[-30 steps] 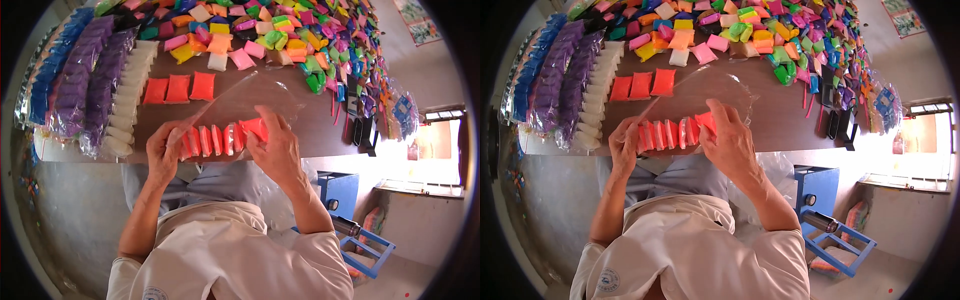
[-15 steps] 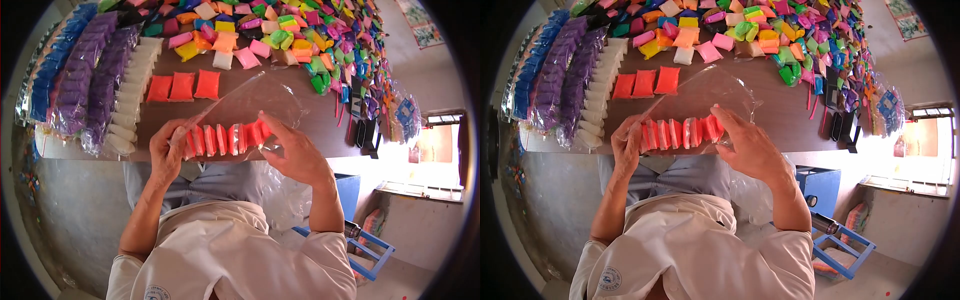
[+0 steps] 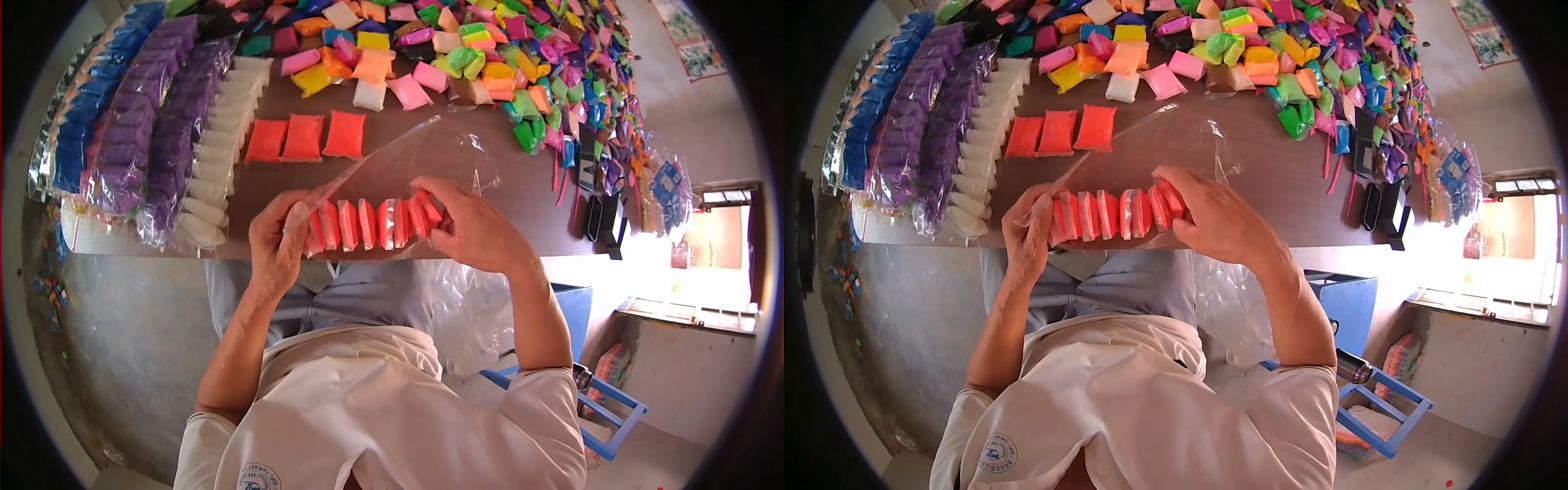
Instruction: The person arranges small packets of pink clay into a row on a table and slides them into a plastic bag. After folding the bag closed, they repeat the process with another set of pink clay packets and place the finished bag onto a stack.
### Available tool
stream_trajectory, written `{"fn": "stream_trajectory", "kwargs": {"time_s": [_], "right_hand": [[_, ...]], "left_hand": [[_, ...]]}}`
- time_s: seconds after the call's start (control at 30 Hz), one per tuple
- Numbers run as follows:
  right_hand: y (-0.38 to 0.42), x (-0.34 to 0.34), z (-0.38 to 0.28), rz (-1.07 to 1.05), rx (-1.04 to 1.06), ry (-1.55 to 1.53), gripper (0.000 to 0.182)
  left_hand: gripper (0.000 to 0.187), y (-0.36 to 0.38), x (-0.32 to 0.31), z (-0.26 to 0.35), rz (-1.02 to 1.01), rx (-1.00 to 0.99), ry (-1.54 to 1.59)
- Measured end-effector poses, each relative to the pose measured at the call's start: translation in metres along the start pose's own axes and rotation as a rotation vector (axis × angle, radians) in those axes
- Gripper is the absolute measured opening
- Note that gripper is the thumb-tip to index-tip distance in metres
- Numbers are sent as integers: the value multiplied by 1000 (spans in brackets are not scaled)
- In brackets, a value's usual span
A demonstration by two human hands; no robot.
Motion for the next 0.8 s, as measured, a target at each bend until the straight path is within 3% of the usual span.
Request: {"fn": "stream_trajectory", "kwargs": {"time_s": [0.2,0.27,0.5,0.57,0.67,0.8], "right_hand": [[1,1,-1,38,7,-50,55],[5,7,7,110,-114,-52,58],[13,6,3,157,-39,109,53],[13,6,-6,181,67,154,52],[13,19,4,254,-84,22,50],[13,22,2,309,-38,100,50]], "left_hand": [[28,0,-1,3,-4,10,0],[29,0,-1,4,-2,2,-2],[28,-1,0,0,-3,7,-29],[27,-1,0,3,8,-43,-37],[28,0,1,-1,-4,0,-29],[28,-1,-1,1,-4,-10,0]]}}
Point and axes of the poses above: each hand's wrist, its own y-axis away from the middle knuckle, its own x-axis out of the back of the hand, z = x × y, the point moved 8 cm from there along -y, towards the middle knuckle
